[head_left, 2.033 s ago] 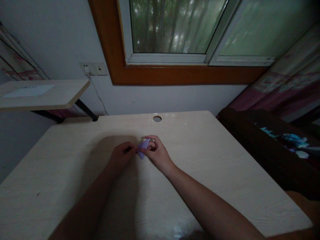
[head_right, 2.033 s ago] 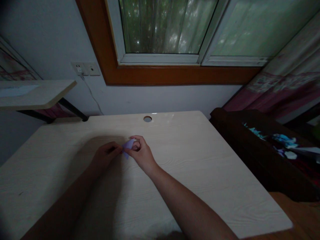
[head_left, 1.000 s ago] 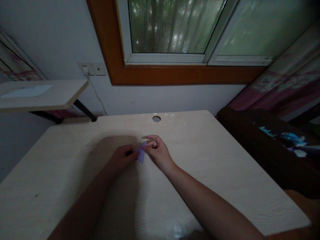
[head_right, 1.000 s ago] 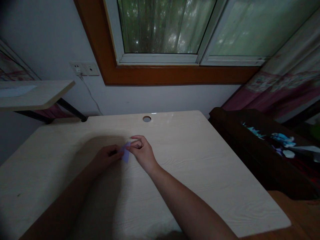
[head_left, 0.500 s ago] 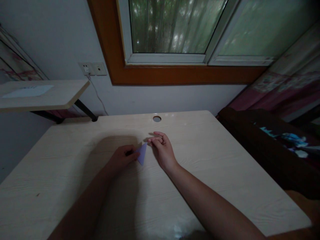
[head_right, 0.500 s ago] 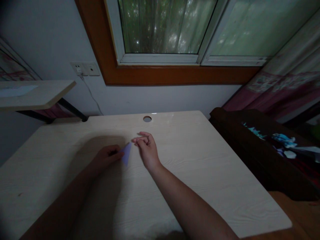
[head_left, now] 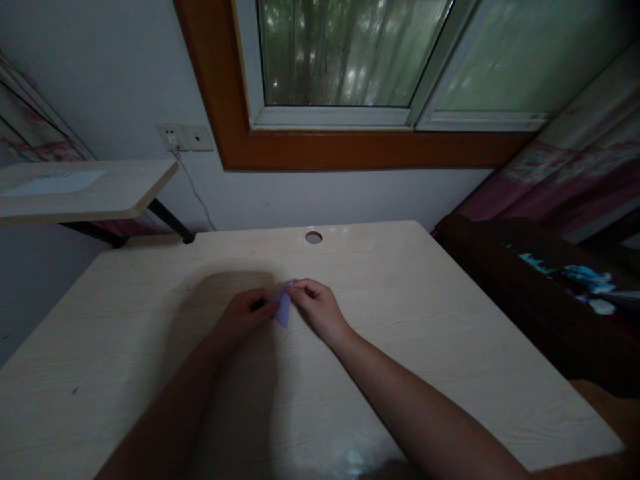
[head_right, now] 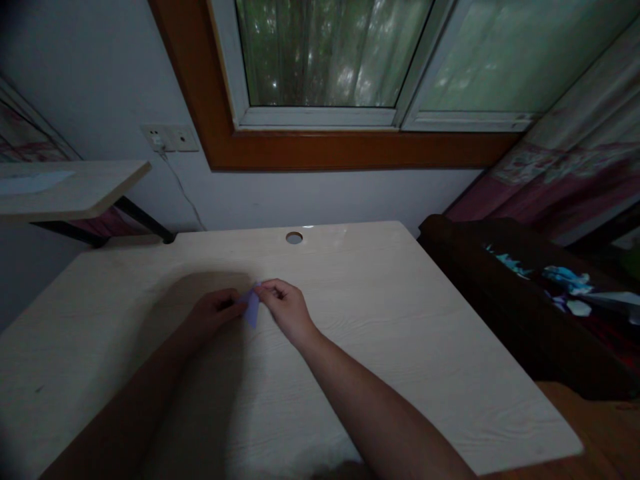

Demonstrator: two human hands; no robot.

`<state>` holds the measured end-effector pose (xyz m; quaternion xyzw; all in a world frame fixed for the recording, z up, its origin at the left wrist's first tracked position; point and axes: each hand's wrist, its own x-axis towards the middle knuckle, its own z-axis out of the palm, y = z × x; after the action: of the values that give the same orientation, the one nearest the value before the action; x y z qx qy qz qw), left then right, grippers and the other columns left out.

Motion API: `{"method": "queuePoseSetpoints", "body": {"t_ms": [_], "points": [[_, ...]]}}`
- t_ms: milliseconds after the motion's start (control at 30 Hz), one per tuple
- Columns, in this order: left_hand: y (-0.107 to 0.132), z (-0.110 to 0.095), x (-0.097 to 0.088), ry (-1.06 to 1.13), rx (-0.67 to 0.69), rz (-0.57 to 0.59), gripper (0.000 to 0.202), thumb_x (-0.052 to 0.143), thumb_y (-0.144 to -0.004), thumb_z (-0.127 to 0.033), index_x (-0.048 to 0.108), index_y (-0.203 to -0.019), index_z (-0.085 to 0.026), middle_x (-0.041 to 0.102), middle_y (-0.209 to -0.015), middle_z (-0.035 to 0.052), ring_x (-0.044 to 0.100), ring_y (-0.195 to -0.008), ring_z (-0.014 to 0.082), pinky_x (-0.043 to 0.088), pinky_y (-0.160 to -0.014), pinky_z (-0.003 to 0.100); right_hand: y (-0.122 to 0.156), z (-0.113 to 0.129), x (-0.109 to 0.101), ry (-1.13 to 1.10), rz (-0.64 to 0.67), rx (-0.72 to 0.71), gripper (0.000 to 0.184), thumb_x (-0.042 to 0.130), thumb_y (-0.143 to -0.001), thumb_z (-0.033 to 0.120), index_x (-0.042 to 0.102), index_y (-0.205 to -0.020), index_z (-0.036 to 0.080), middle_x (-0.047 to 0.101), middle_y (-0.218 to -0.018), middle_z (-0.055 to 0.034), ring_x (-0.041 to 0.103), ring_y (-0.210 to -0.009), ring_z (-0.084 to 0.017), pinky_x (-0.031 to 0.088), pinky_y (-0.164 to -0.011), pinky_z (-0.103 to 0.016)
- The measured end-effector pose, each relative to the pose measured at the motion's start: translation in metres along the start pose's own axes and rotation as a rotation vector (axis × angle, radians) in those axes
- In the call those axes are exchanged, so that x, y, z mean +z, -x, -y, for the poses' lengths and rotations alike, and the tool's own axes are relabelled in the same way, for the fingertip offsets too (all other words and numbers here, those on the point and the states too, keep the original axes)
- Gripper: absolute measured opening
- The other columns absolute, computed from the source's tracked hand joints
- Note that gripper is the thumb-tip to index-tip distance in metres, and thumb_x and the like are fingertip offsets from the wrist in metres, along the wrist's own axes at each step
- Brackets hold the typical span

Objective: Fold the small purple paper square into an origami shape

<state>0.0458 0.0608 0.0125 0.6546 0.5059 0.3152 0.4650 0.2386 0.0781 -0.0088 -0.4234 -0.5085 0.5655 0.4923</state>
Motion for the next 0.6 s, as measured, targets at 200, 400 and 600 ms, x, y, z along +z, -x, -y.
{"method": "queuePoseSetpoints", "body": {"t_ms": [200,400,600], "points": [[0.0014,0.0003,-0.0003,-0.029,0.023,0.008,0.030,0.062,-0.084,-0.042,0.060,-0.069,-0.015,0.050,-0.064,-0.0035,0.045,-0.062,0.0113,0.033,-0.058,0.022,0.0010,0.0016,0.0004,-0.065,-0.028,0.010,0.018,0.072,-0.078,0.037,0.072,-0.079,0.019,0.068,-0.073,-0.0014,0.060,-0.069,-0.015,0.046,-0.069,-0.028],[0.0005,0.0045,-0.0005,0.021,0.029,-0.045,0.025,0.065,-0.084,-0.039,0.064,-0.073,-0.016,0.058,-0.067,-0.0026,0.051,-0.065,0.0118,0.037,-0.060,0.022,-0.0014,0.0013,-0.0009,-0.204,-0.083,0.031,0.016,0.074,-0.076,0.035,0.070,-0.076,0.019,0.065,-0.071,0.0006,0.058,-0.066,-0.013,0.047,-0.067,-0.027],[0.0026,-0.0012,0.0006,0.129,0.015,-0.114,0.020,0.072,-0.078,-0.036,0.067,-0.077,-0.017,0.065,-0.073,-0.0011,0.057,-0.069,0.0133,0.042,-0.065,0.023,-0.0019,0.0042,-0.0009,-0.292,-0.109,0.058,0.016,0.077,-0.074,0.035,0.071,-0.075,0.020,0.067,-0.073,0.0007,0.058,-0.066,-0.013,0.049,-0.069,-0.027]]}}
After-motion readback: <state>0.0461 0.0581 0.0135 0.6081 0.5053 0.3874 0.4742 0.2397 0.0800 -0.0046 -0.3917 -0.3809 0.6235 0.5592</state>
